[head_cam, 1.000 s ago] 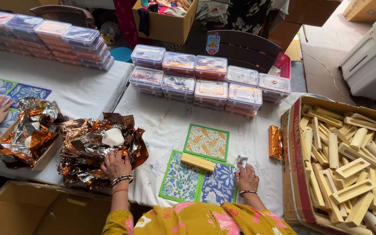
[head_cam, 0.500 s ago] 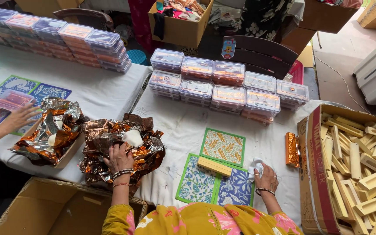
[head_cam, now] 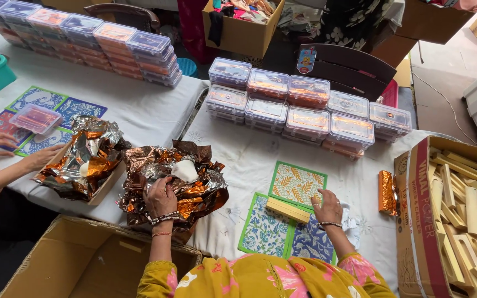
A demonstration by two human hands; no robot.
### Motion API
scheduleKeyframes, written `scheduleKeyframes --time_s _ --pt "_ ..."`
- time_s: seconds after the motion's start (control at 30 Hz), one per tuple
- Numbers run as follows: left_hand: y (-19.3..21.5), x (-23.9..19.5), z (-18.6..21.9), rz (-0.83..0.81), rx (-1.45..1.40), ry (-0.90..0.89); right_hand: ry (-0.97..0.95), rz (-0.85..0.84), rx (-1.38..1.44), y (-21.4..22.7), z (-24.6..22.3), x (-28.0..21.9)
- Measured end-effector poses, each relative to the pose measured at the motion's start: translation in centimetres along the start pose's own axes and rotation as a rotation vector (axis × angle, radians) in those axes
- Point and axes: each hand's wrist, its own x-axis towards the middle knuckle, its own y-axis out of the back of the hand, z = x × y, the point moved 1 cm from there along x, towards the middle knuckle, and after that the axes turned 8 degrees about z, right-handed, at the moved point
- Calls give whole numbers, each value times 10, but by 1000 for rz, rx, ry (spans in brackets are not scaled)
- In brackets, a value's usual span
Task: The person sits on the floor and wipes small wooden blocks with a white cloth. They then pick up sheets of shiny copper foil and wrap the blocks individually, folding the foil around them before placing the wrapped items aside.
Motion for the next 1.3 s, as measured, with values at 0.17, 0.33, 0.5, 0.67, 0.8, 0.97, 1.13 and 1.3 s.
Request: scheduleKeyframes --time_s 0.17,0.33,0.5,0.67,0.8,0.97,1.13,1.3 --pt "30 18 5 32 -80 52 282 -100 179 3 -105 14" --pt "25 18 -9 34 -189 125 560 -207 241 11 -221 7" --pt "33 9 11 78 -308 109 746 -372 310 -4 -317 -10" --pt "28 6 18 88 -340 98 875 -484 356 -3 -383 -40" --pt "38 7 32 81 -416 2 1002 -378 510 -23 -407 -52" --pt "44 1 29 82 -408 -32 928 -407 327 -65 -386 -44" --pt "43 1 25 264 -317 -49 598 -488 549 -74 -347 -16" --pt "-10 -17 -13 -136 72 -60 -253 -712 1285 -112 -269 20"
